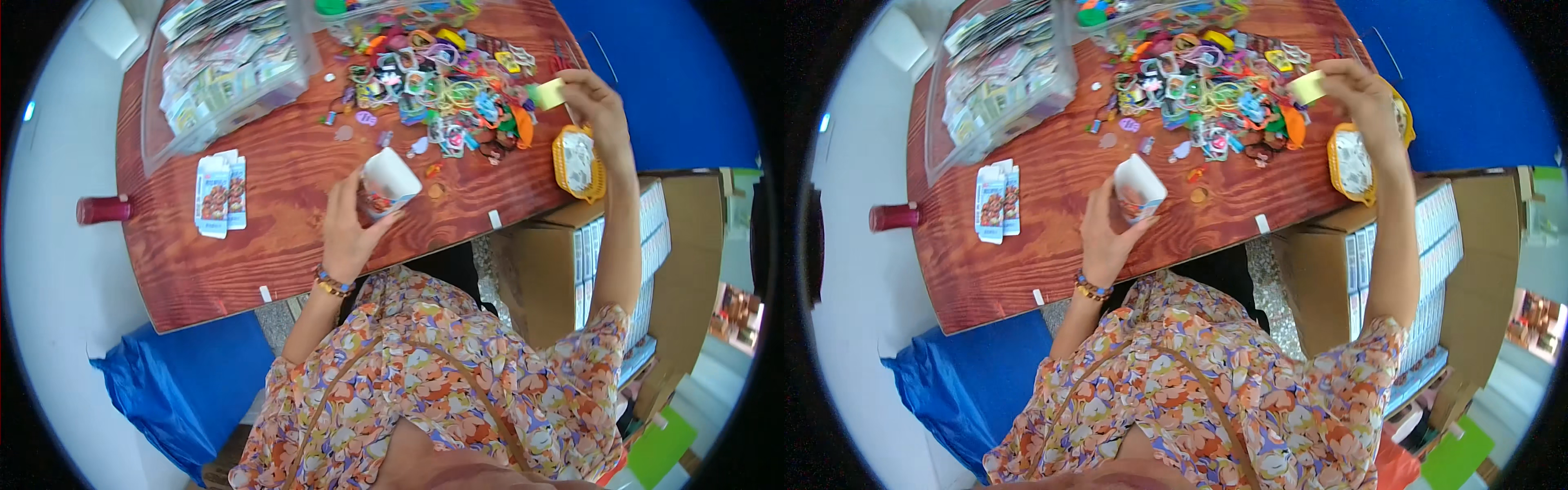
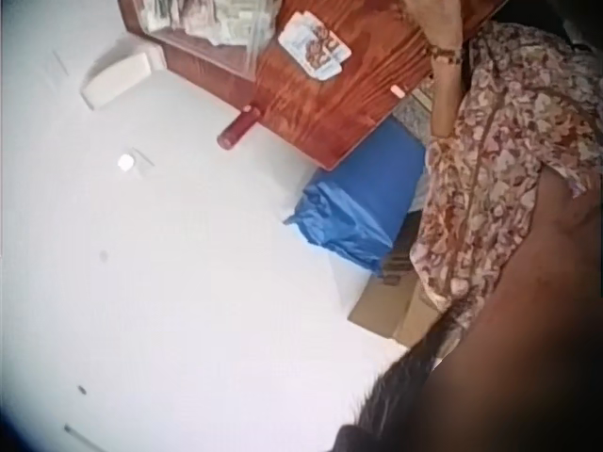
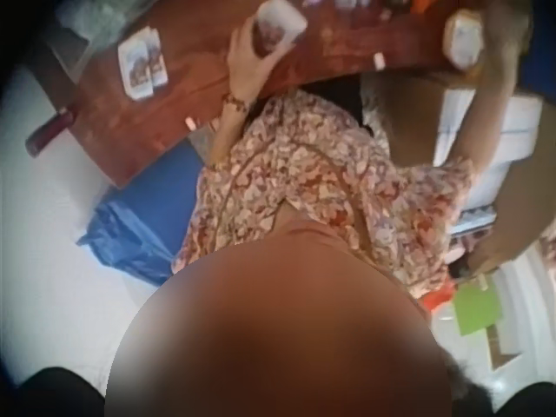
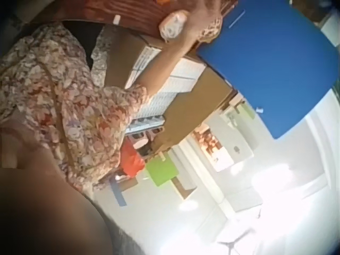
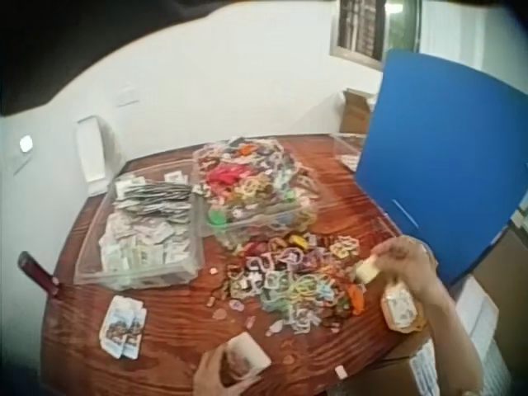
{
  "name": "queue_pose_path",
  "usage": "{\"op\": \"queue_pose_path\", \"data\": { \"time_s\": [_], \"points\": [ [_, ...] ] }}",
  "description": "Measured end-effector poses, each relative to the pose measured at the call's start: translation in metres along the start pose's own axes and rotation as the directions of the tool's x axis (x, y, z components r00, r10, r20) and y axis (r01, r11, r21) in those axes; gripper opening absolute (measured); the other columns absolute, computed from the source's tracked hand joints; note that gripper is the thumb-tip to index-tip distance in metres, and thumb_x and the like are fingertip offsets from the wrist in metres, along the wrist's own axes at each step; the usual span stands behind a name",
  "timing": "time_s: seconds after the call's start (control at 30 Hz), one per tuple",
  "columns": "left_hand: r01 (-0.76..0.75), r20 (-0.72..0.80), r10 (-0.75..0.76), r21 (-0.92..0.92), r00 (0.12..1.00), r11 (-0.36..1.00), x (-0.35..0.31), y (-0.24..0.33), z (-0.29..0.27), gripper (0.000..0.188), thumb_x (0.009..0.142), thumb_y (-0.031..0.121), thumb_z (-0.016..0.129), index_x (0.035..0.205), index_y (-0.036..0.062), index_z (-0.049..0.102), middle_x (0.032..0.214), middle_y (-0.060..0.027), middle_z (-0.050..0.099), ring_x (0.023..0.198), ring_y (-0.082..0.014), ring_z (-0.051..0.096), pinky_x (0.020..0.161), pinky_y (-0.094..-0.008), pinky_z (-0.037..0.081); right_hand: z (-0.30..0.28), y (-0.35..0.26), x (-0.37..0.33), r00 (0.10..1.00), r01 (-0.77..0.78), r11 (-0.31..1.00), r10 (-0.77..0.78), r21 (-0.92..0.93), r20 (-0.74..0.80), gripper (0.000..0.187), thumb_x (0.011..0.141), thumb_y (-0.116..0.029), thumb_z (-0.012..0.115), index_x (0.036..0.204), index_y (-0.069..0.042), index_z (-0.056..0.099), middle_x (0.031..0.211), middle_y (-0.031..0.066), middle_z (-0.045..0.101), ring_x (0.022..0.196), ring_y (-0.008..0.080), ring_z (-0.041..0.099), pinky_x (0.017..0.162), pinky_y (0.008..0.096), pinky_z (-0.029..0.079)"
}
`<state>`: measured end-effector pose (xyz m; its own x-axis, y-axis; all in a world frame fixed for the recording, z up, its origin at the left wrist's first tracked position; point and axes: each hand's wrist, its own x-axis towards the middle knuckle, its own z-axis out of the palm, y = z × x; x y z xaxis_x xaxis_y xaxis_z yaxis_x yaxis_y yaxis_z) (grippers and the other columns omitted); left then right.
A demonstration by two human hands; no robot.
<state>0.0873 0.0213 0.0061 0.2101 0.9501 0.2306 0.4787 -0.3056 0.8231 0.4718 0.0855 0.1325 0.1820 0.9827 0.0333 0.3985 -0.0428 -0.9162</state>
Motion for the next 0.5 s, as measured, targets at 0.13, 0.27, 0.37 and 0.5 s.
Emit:
{"op": "queue_pose_path", "data": {
  "time_s": [0.13, 0.27, 0.37, 0.5],
  "points": [
    [-0.056, -0.046, 0.061, 0.104, 0.997, 0.993, 0.007, 0.010, 0.001, 0.081, 0.070, 0.024, 0.088, 0.137, 0.0011, 0.048, 0.120, -0.0180, 0.056, 0.110, -0.0349, 0.057, 0.091, -0.0426, 0.049, 0.111, -0.058, -0.044, 0.949, -0.033, 0.992, -0.008, 0.123, 0.316, 0.022, 0.091, -0.004, 0.068, 0.113, -0.007, 0.069, 0.086, -0.0038, 0.067, 0.066, -0.0003, 0.053, 0.055, 0.0174, 0.041],
    [-0.058, -0.081, 0.070, 0.144, 0.994, 0.988, 0.007, 0.010, -0.005, 0.082, 0.071, 0.024, 0.087, 0.139, 0.0010, 0.047, 0.122, -0.0191, 0.055, 0.112, -0.0362, 0.056, 0.094, -0.0437, 0.048, 0.168, -0.066, -0.063, 0.924, 0.164, 0.985, -0.136, -0.046, 0.358, 0.019, 0.094, -0.005, 0.065, 0.112, -0.002, 0.068, 0.088, 0.0000, 0.071, 0.072, 0.0029, 0.061, 0.061, 0.0193, 0.048],
    [-0.062, -0.110, 0.077, 0.136, 0.991, 0.989, 0.004, 0.005, -0.008, 0.083, 0.072, 0.024, 0.087, 0.140, 0.0003, 0.046, 0.122, -0.0199, 0.055, 0.113, -0.0365, 0.056, 0.095, -0.0439, 0.048, 0.184, -0.060, -0.068, 0.854, 0.350, 0.918, -0.229, -0.189, 0.467, 0.020, 0.094, -0.006, 0.065, 0.112, 0.001, 0.068, 0.093, 0.0052, 0.073, 0.077, 0.0063, 0.064, 0.067, 0.0222, 0.052],
    [-0.033, -0.170, 0.054, 0.124, 0.984, 0.992, 0.003, 0.001, -0.014, 0.087, 0.072, 0.024, 0.087, 0.143, -0.0006, 0.043, 0.123, -0.0208, 0.054, 0.114, -0.0368, 0.056, 0.094, -0.0440, 0.049, 0.185, -0.072, -0.076, 0.903, 0.381, 0.922, -0.355, -0.070, 0.240, 0.016, 0.093, -0.004, 0.064, 0.107, -0.001, 0.071, 0.096, 0.0121, 0.073, 0.080, 0.0141, 0.068, 0.071, 0.0275, 0.054]
  ]
}}
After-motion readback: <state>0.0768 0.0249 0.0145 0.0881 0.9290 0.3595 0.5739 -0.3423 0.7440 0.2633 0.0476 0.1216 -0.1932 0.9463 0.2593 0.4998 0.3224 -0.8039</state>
